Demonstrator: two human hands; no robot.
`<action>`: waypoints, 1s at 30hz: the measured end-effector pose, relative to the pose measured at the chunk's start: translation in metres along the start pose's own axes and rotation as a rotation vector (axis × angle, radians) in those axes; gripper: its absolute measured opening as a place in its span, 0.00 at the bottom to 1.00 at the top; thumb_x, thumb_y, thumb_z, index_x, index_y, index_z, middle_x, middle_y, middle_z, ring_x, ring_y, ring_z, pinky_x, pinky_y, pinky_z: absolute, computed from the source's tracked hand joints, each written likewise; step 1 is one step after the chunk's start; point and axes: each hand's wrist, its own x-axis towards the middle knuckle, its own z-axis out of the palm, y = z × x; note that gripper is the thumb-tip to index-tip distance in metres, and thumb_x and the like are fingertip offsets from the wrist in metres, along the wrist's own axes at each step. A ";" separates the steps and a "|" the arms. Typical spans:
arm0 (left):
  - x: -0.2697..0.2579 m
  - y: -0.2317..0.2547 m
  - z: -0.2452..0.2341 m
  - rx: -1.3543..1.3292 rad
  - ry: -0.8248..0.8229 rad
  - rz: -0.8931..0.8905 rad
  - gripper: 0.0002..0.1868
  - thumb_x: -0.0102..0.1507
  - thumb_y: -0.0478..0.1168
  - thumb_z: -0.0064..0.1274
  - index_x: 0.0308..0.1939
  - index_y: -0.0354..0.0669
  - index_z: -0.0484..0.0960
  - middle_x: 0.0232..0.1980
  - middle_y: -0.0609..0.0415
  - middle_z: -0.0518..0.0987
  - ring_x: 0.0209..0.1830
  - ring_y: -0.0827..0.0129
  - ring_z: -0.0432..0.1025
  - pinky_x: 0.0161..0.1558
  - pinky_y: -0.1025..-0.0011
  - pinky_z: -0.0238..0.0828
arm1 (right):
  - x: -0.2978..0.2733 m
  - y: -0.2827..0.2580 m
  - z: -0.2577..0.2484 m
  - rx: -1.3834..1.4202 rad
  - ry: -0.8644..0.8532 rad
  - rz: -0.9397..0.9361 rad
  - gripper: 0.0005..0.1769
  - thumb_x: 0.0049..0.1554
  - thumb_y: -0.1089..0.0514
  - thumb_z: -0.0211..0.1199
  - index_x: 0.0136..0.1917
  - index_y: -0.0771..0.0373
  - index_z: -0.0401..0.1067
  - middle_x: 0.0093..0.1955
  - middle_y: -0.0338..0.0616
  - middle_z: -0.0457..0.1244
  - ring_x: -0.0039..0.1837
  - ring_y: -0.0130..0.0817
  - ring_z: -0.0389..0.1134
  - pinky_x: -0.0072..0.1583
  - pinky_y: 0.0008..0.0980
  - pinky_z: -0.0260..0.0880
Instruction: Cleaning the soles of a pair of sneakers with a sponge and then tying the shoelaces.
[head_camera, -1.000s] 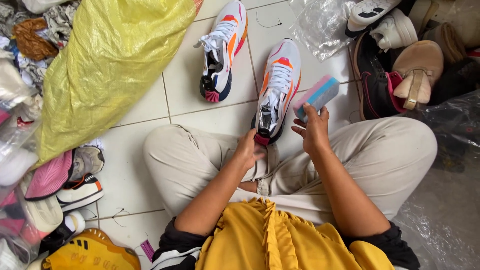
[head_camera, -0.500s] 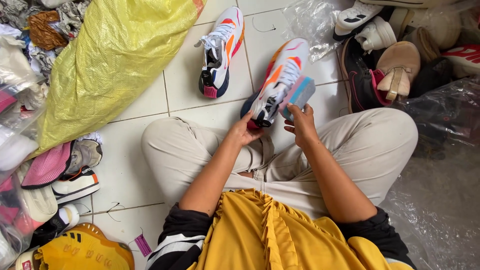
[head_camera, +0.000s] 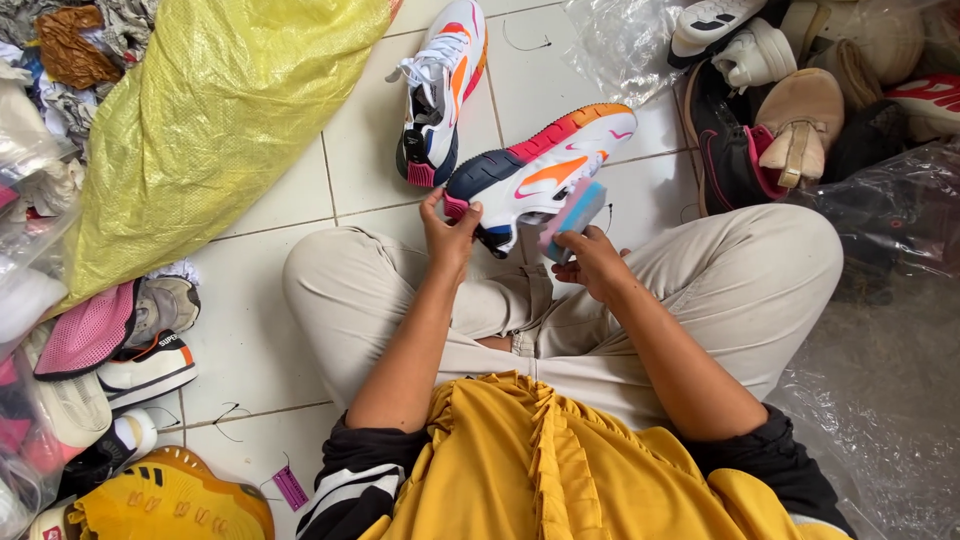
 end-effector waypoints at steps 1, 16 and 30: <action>0.007 -0.003 -0.004 0.001 0.002 -0.003 0.44 0.61 0.44 0.68 0.74 0.50 0.58 0.50 0.41 0.69 0.48 0.62 0.67 0.51 0.59 0.74 | -0.001 -0.001 0.003 0.000 -0.001 0.004 0.54 0.57 0.51 0.63 0.81 0.78 0.36 0.64 0.74 0.50 0.53 0.53 0.68 0.53 0.51 0.77; 0.052 -0.047 -0.004 -0.239 -0.010 -0.150 0.52 0.46 0.27 0.67 0.73 0.46 0.61 0.55 0.47 0.68 0.54 0.58 0.64 0.59 0.48 0.58 | 0.014 -0.060 -0.027 -0.385 0.537 -0.515 0.56 0.53 0.56 0.69 0.83 0.67 0.40 0.66 0.67 0.48 0.69 0.67 0.57 0.70 0.61 0.58; 0.056 -0.065 -0.020 -0.415 -0.148 -0.305 0.35 0.62 0.66 0.60 0.63 0.50 0.74 0.66 0.35 0.74 0.70 0.49 0.63 0.73 0.41 0.45 | -0.014 -0.046 0.058 -0.963 0.231 -0.328 0.54 0.52 0.37 0.67 0.84 0.52 0.49 0.64 0.64 0.56 0.65 0.68 0.66 0.60 0.66 0.67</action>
